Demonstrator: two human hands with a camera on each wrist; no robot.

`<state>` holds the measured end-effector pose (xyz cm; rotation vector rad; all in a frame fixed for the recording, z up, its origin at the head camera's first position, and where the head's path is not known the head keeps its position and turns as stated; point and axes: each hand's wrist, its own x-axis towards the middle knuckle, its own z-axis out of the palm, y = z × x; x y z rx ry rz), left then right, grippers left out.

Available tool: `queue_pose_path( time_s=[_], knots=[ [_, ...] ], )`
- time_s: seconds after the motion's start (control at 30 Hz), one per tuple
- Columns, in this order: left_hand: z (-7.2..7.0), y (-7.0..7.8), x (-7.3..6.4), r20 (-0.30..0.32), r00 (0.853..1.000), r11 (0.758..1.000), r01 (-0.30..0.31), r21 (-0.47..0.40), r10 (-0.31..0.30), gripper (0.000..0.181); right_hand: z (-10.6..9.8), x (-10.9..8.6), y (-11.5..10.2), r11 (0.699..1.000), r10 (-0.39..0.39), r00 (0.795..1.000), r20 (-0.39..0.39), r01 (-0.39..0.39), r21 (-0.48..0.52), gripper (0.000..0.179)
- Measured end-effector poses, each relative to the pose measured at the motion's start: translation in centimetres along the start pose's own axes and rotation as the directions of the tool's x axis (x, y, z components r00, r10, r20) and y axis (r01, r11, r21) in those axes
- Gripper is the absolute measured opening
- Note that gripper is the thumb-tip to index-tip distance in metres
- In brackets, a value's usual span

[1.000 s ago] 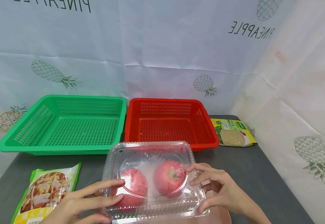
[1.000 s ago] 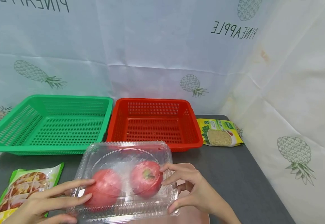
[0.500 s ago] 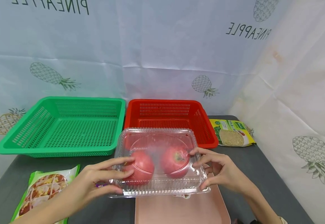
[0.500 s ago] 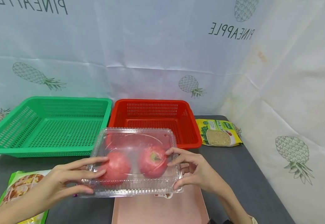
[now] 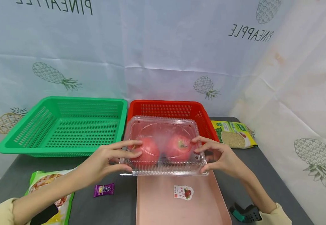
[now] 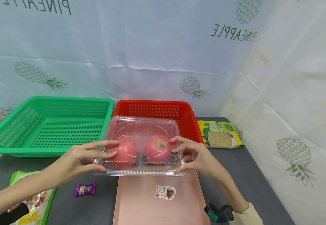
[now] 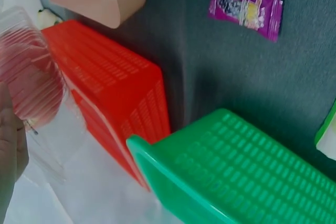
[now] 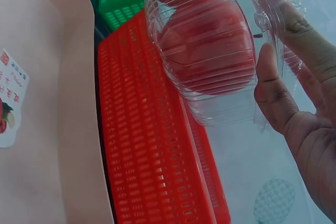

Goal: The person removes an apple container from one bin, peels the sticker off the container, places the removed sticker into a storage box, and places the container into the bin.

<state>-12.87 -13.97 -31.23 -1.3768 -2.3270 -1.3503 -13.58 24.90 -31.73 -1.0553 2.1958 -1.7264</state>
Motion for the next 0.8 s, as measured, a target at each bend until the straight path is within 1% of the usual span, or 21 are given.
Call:
queue_pose_path(
  time_s=[0.13, 0.27, 0.43, 0.5, 0.57, 0.67, 0.8],
  knots=[
    [-0.1, -0.5, 0.7, 0.015, 1.0, 1.0, 0.022, -0.013, -0.022, 0.048, -0.7, 0.4, 0.2, 1.0, 0.013, 1.0, 0.003, -0.013, -0.015, 0.046],
    [-0.3, -1.2, 1.5, 0.024, 0.999, 0.999, 0.034, -0.013, -0.034, 0.047, -1.3, 0.9, 0.5, 0.998, 0.019, 1.0, 0.003, -0.019, -0.055, 0.046],
    [-0.7, -2.1, 2.8, 0.027, 1.0, 1.0, 0.012, 0.022, -0.013, 0.047, -2.3, 1.6, 0.6, 0.99, 0.027, 0.999, -0.03, -0.031, -0.139, 0.045],
    [-0.8, -2.4, 3.4, 0.024, 1.0, 0.999, 0.0, 0.034, 0.0, 0.048, -2.7, 1.9, 0.7, 0.987, 0.031, 0.999, -0.039, -0.036, -0.157, 0.045],
    [-0.9, -2.6, 3.9, 0.025, 1.0, 0.999, -0.004, 0.04, 0.003, 0.048, -3.2, 2.2, 0.7, 0.987, 0.037, 0.998, -0.043, -0.044, -0.158, 0.045],
    [-0.7, -3.1, 4.5, 0.028, 0.999, 0.999, 0.013, 0.036, -0.014, 0.048, -3.9, 2.7, 0.9, 0.989, 0.044, 0.998, -0.038, -0.049, -0.141, 0.044],
    [-0.7, -3.9, 5.4, 0.029, 0.999, 0.999, 0.036, 0.013, -0.037, 0.046, -4.8, 3.2, 1.1, 0.983, 0.051, 0.998, -0.046, -0.058, -0.172, 0.042]
  ],
)
